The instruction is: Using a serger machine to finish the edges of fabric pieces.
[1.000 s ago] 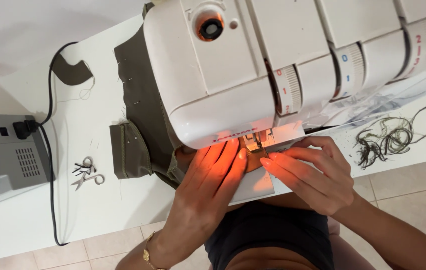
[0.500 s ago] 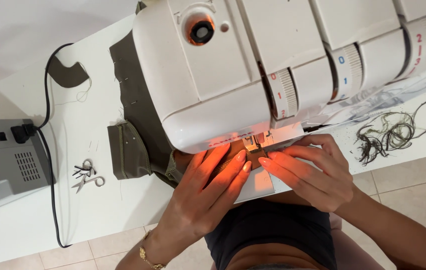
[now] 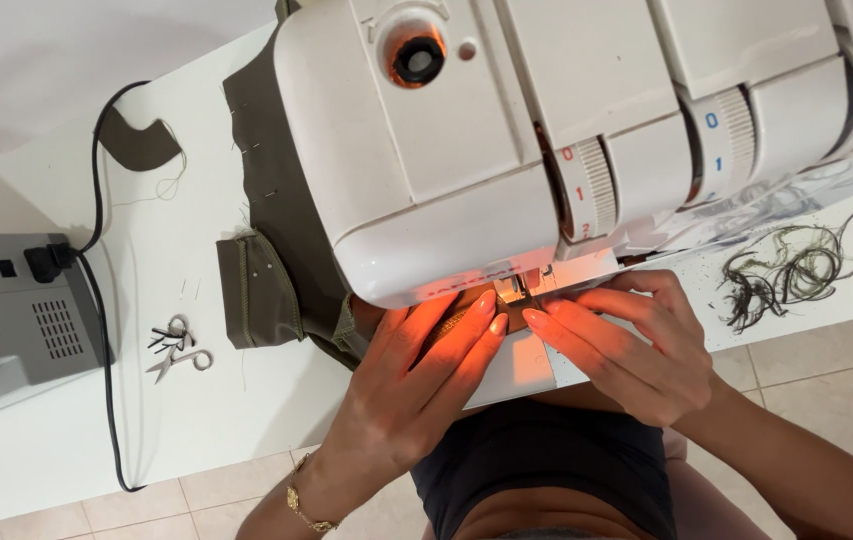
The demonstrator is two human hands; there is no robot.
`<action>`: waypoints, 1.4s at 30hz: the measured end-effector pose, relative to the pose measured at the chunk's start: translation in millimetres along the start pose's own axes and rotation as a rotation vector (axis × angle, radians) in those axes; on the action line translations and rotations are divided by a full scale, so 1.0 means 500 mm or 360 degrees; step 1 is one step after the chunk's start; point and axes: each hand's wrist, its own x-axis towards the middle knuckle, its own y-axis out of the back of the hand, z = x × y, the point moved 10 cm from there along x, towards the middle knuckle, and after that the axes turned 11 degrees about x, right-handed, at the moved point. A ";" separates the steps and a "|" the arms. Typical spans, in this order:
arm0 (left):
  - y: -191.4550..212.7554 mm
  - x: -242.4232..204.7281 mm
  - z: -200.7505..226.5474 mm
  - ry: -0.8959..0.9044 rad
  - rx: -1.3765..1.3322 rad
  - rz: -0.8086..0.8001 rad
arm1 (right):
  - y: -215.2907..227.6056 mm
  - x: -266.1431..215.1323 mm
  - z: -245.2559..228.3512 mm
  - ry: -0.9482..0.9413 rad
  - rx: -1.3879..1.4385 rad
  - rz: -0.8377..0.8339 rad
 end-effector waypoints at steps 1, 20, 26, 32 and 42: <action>0.000 0.000 0.000 -0.0001 -0.0001 0.0000 | -0.001 0.000 0.000 -0.0001 -0.0001 0.0000; 0.006 0.003 -0.005 0.0135 -0.0196 -0.0028 | 0.008 0.017 -0.011 -0.0030 -0.0024 0.0007; 0.016 0.012 -0.001 0.0119 -0.0203 0.0033 | 0.013 0.010 -0.012 -0.0022 0.0007 -0.0015; 0.013 0.009 0.003 0.0137 -0.0223 0.0023 | 0.019 0.003 -0.015 -0.0013 0.0037 -0.0022; 0.016 0.007 0.008 0.0156 -0.0249 0.0050 | 0.024 0.004 -0.021 -0.0010 0.0045 0.0011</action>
